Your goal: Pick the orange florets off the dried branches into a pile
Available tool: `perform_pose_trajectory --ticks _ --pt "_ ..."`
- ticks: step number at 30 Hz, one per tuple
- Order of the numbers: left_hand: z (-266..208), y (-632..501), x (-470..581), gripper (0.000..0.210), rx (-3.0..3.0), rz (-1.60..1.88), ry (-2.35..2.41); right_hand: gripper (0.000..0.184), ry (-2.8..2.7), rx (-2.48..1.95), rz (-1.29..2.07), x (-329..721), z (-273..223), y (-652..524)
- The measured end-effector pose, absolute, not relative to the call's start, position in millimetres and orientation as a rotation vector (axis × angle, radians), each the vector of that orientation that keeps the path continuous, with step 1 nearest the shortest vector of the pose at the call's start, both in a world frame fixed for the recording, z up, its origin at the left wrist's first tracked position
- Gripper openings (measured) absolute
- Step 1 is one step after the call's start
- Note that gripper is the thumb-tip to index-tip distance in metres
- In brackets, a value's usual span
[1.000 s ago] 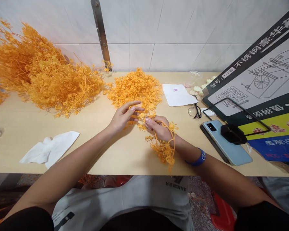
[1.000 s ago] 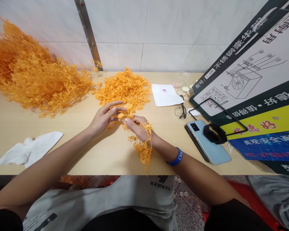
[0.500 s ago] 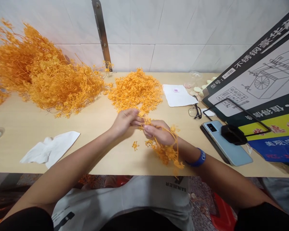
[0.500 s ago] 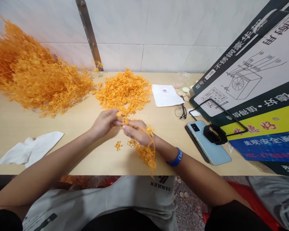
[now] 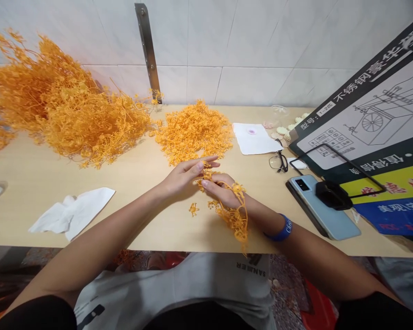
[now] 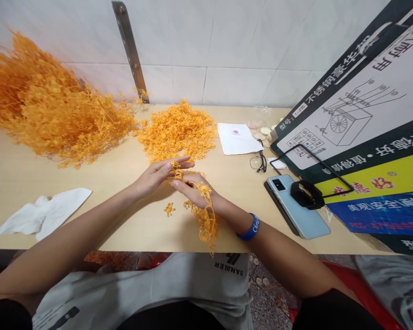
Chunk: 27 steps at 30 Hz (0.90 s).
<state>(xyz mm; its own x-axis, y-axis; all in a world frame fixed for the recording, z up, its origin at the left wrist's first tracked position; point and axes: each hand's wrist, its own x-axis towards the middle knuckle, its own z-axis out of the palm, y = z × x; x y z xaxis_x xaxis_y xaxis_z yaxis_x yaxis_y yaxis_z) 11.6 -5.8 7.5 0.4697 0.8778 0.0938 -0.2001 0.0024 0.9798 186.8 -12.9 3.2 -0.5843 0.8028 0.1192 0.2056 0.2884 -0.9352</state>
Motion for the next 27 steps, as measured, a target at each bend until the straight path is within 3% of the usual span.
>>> perform_pose_trajectory --ticks 8,11,15,22,27 --pt "7.1 -2.0 6.3 0.043 0.974 1.153 0.750 0.040 -2.236 -0.540 1.226 187.1 7.0 -18.0" --pt "12.7 0.3 3.1 0.038 1.042 1.180 0.799 0.043 -2.082 -0.696 1.216 189.7 6.8 -15.2" --pt "13.1 0.4 4.7 0.044 1.153 1.054 0.768 0.045 -1.868 -0.888 1.272 192.8 1.8 -8.2" --pt "8.4 -10.7 16.0 0.050 1.414 0.989 0.766 0.052 -1.987 -0.926 1.184 186.7 -0.9 -9.8" --pt "10.6 -10.6 16.2 0.046 1.267 1.110 0.826 0.047 -2.171 -0.733 1.160 184.6 4.2 -17.3"
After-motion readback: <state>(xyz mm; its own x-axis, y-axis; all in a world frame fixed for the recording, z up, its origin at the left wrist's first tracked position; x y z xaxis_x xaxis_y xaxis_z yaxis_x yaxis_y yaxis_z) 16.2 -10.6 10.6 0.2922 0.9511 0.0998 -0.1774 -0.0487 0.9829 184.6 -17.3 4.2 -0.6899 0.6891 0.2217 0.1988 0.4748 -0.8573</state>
